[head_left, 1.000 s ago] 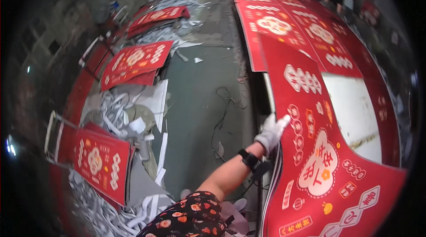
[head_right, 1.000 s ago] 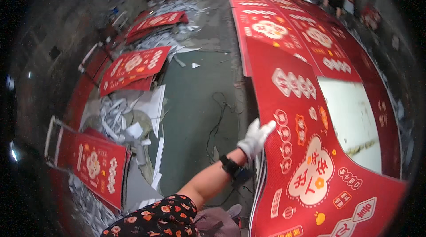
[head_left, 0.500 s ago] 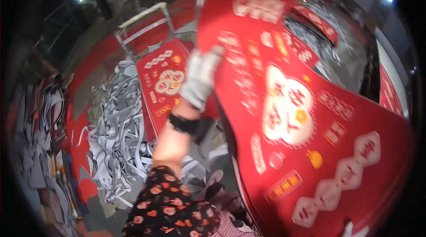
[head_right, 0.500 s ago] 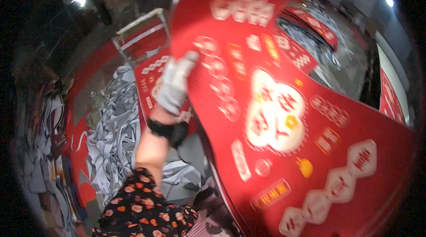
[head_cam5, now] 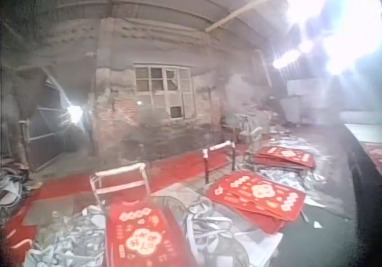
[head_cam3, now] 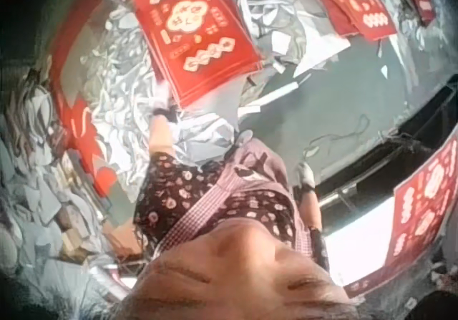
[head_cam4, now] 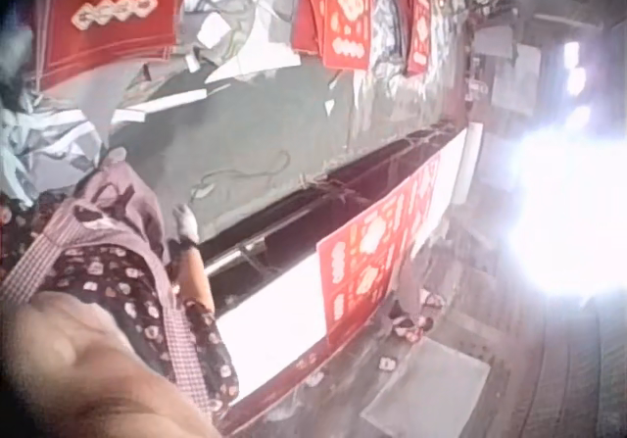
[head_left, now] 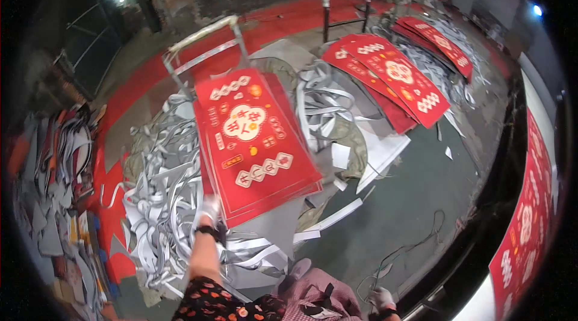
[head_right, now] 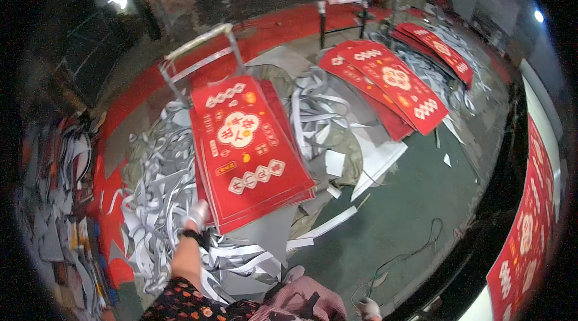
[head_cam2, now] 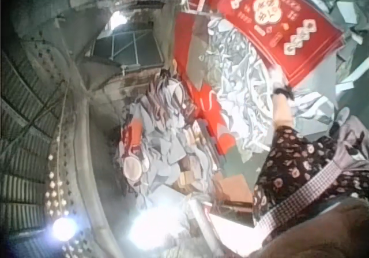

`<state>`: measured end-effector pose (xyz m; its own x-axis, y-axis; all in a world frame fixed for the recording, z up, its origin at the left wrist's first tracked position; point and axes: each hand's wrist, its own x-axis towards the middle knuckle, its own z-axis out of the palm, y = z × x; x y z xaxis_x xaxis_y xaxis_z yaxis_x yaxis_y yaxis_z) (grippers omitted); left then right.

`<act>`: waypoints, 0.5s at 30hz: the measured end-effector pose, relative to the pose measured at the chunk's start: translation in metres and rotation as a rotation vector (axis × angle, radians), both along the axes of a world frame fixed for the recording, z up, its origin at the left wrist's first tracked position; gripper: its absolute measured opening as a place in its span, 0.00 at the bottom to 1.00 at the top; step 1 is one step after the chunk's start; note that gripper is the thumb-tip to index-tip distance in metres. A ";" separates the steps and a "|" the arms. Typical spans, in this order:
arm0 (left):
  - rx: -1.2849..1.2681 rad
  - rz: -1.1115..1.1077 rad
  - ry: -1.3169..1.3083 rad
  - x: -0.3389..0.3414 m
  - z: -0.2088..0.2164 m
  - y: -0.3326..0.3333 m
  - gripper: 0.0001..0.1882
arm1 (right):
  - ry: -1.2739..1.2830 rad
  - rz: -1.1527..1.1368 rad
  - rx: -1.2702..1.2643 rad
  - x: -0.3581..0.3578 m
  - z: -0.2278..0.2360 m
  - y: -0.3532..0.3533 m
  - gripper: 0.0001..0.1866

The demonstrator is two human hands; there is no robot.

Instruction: Cutting, sorting, and rolling large printed floor mats using an electric cutter in a manufacturing environment.

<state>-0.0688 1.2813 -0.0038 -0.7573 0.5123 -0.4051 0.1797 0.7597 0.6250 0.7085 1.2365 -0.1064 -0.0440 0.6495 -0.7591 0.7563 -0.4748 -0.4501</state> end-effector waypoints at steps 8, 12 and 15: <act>-0.222 -0.657 -0.809 0.391 -0.044 0.175 0.13 | -0.569 0.137 -0.195 0.172 0.149 -0.130 0.13; -0.192 -1.084 -1.158 0.479 -0.025 0.275 0.20 | -0.273 -1.170 -0.031 0.157 0.162 -0.131 0.12; -0.074 -1.122 -0.834 0.533 -0.005 0.334 0.20 | -0.613 0.014 -0.165 0.172 0.149 -0.133 0.12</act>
<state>0.4640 1.6153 -0.0086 0.5111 0.6344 -0.5799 0.3060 0.4962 0.8125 0.8802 1.1033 0.0425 0.4228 0.5241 -0.7393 0.8601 -0.4890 0.1453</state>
